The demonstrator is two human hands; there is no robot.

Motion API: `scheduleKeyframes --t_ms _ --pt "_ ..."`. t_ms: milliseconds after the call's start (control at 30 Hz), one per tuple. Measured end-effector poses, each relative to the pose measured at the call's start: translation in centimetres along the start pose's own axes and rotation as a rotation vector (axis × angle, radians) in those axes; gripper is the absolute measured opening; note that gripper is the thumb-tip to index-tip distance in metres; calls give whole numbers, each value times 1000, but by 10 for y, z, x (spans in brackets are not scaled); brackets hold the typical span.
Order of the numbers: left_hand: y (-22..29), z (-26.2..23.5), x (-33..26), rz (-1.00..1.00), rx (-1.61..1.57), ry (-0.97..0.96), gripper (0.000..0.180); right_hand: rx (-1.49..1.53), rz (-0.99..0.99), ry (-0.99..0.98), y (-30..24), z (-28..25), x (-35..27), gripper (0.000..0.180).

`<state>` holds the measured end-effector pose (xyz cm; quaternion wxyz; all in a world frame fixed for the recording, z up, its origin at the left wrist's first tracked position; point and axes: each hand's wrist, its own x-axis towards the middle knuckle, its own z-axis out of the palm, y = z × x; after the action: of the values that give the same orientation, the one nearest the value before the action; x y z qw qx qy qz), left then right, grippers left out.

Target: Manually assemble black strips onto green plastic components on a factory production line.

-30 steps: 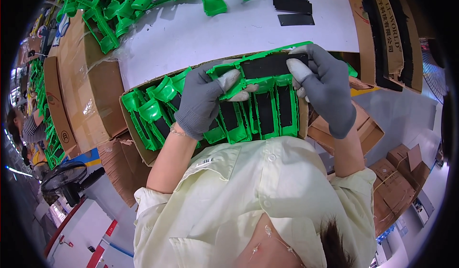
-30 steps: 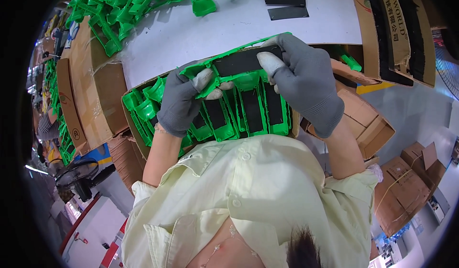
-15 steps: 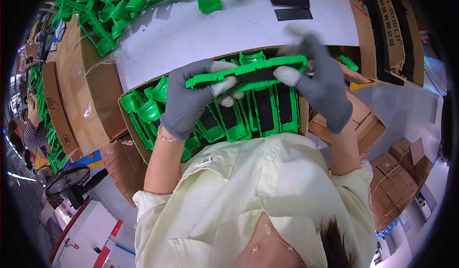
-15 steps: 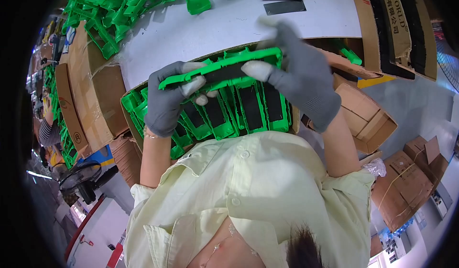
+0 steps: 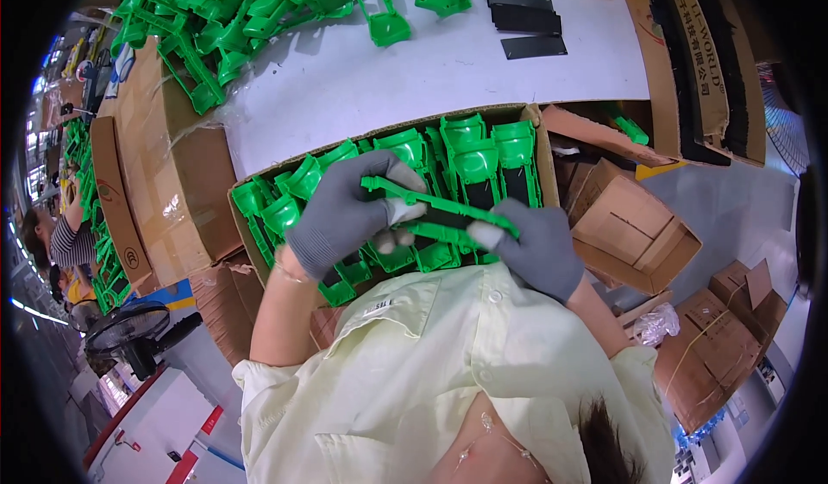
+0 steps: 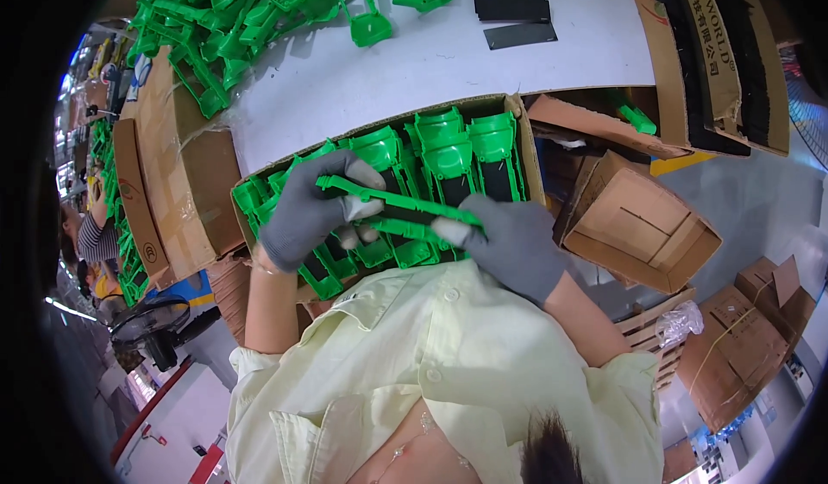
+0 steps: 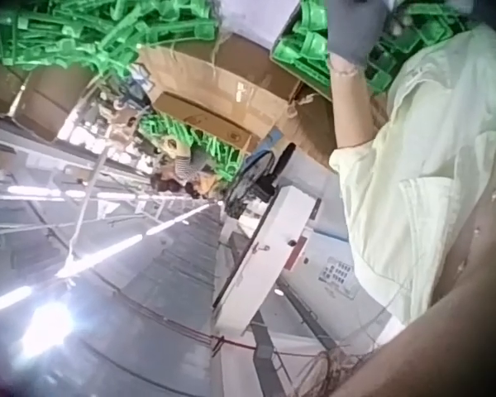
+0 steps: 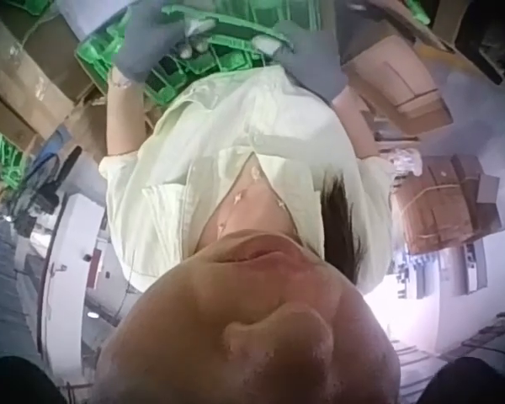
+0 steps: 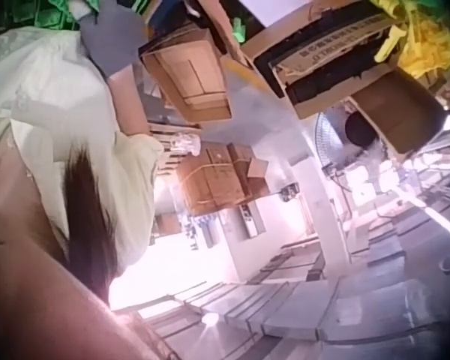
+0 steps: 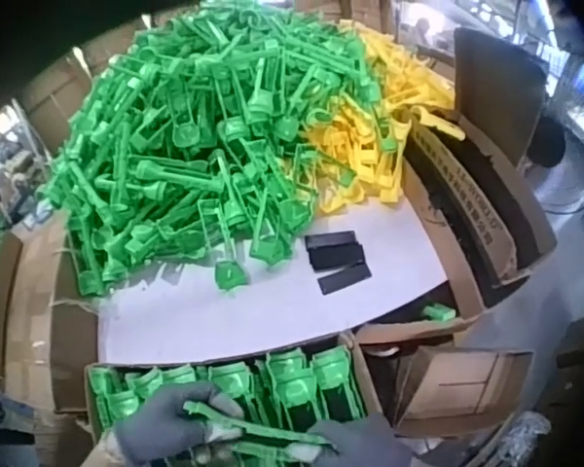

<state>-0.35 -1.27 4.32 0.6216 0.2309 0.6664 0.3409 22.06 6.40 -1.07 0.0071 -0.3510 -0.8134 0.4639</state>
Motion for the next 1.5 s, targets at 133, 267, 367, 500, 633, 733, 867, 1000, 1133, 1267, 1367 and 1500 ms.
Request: scheduleKeyframes --t_ms 133,267,367,500,633,733,867,1000,1133,1267,1367,1500 --pt "27 -34 13 -55 404 -216 27 126 93 -218 -16 -35 0 51" --pt "27 -26 25 330 1161 -178 45 -50 -17 129 13 -57 36 41" --pt "27 -7 35 324 1432 36 54 -191 -140 398 48 -77 89 26" --pt "34 -6 33 539 1456 213 61 -445 -328 435 74 -104 140 22" --pt "37 -44 82 478 1250 363 68 -640 -486 189 62 -99 167 26" --pt "25 -61 142 394 1133 793 60 -837 -425 112 53 -93 179 25" --pt "14 -65 179 419 1202 927 47 -708 -419 28 53 -94 181 22" --pt "7 -87 169 598 752 988 32 -526 -389 36 40 -97 159 17" --pt "15 -69 106 784 -119 722 12 -135 -359 297 19 -104 122 16" --pt "3 -41 57 598 -344 419 24 525 -13 211 -27 -94 85 21" --pt "-5 -23 39 506 -408 252 30 598 -76 214 -38 -84 78 25" --pt "-8 -5 28 392 -523 116 38 545 -100 192 -38 -75 78 23"
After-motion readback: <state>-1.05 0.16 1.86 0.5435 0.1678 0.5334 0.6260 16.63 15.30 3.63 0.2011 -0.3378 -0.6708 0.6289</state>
